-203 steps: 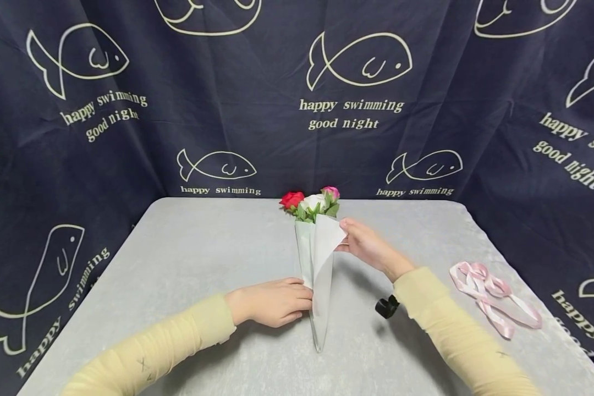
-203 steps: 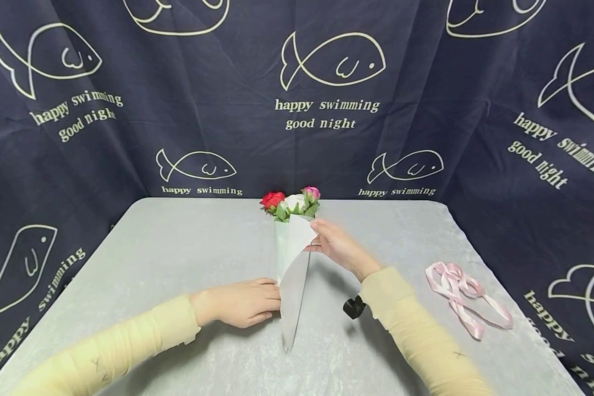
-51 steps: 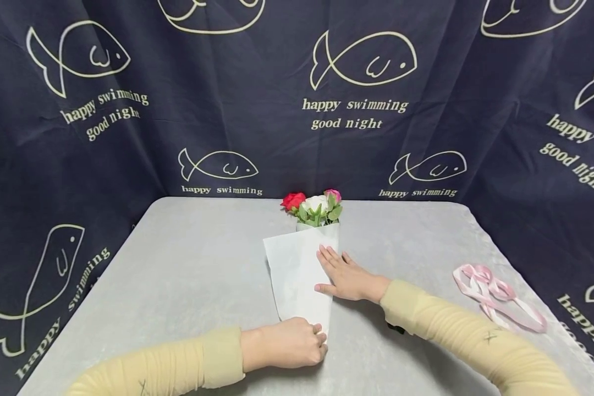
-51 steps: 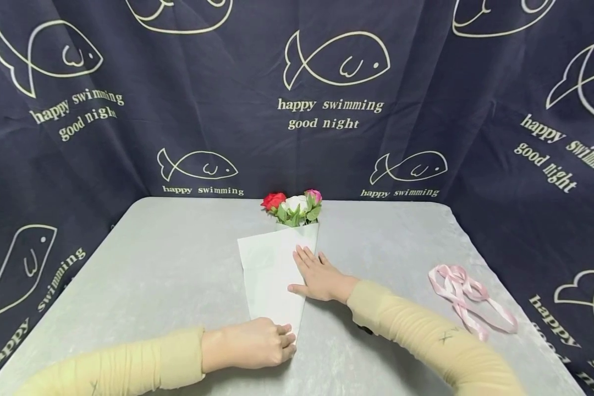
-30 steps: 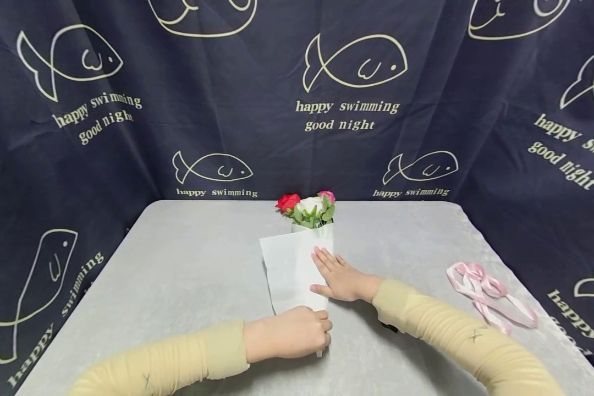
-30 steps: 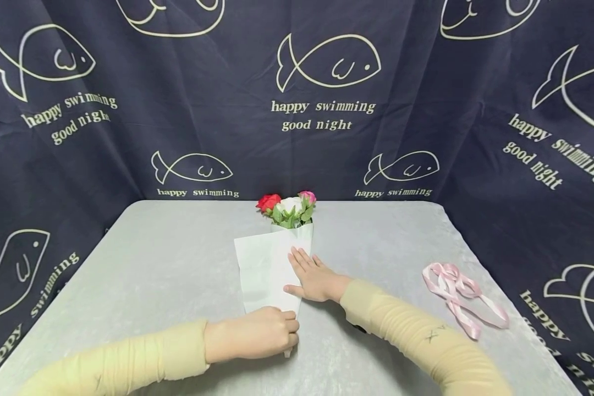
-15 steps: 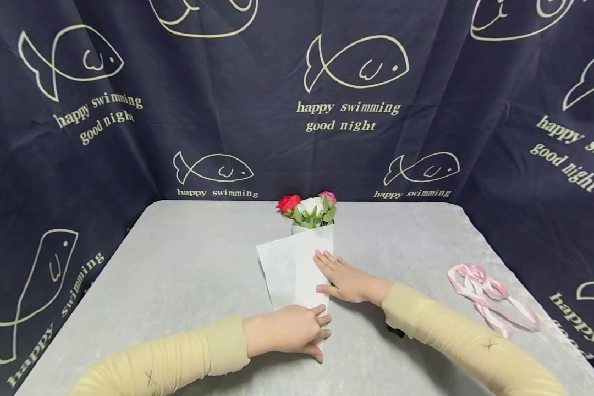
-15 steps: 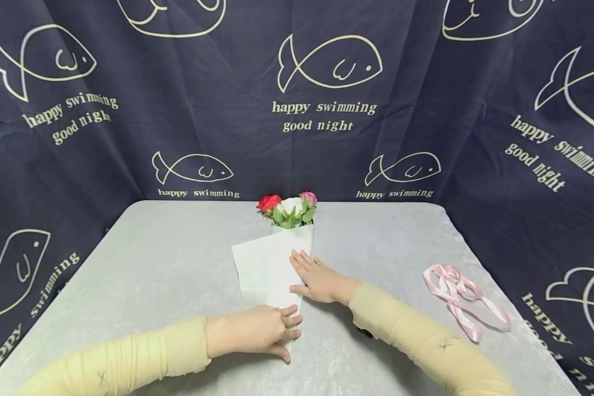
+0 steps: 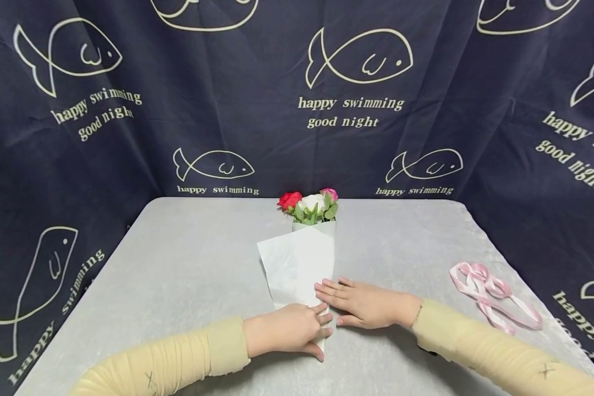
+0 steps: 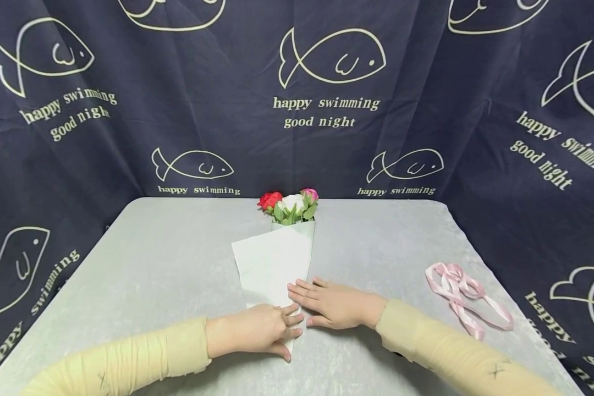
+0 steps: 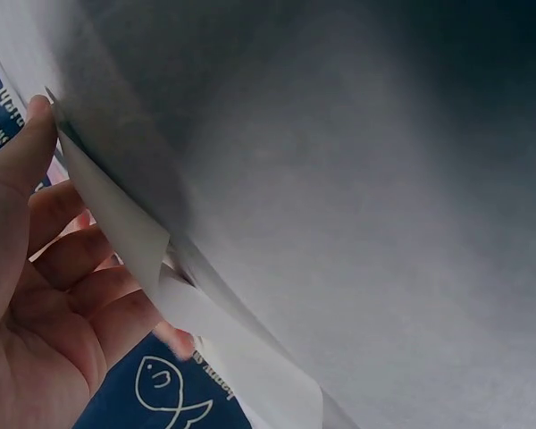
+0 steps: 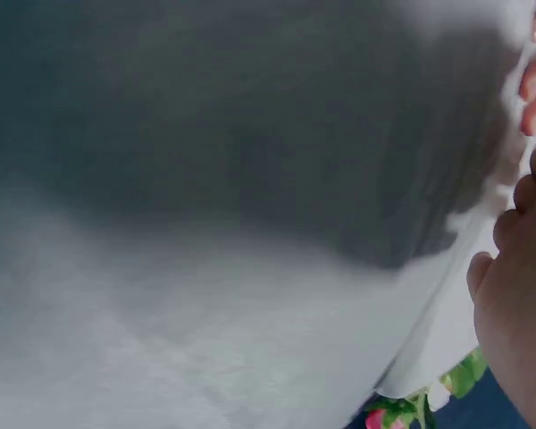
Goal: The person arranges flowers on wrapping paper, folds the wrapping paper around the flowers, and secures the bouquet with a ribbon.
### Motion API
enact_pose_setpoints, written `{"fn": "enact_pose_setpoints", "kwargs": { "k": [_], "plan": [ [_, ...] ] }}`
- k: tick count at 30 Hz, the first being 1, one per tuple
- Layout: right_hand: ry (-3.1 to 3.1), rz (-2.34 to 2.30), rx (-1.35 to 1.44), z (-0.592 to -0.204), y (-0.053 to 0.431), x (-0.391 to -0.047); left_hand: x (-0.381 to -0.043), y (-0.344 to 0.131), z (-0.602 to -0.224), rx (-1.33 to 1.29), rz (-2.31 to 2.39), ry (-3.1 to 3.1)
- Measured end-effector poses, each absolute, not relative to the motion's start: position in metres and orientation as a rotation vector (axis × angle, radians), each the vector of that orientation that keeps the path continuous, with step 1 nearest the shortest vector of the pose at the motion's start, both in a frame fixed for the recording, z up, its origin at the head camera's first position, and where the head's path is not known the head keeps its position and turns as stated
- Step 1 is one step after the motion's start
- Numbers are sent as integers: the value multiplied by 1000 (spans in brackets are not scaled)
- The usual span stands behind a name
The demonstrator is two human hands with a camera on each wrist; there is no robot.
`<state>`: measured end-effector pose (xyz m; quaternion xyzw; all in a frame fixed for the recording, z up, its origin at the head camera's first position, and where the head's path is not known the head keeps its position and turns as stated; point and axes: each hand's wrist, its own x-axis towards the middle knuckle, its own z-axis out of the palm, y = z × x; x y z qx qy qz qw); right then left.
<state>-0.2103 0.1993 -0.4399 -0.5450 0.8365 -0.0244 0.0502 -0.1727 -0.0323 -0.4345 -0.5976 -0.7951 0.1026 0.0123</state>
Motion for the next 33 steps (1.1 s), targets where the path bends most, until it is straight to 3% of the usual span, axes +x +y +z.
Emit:
{"fn": "enact_pose_setpoints", "kwargs": {
  "k": [33],
  "plan": [
    [2866,118,-977,-448,196,-282,-173,-28,-433,-1847,407,-2421]
  ]
}}
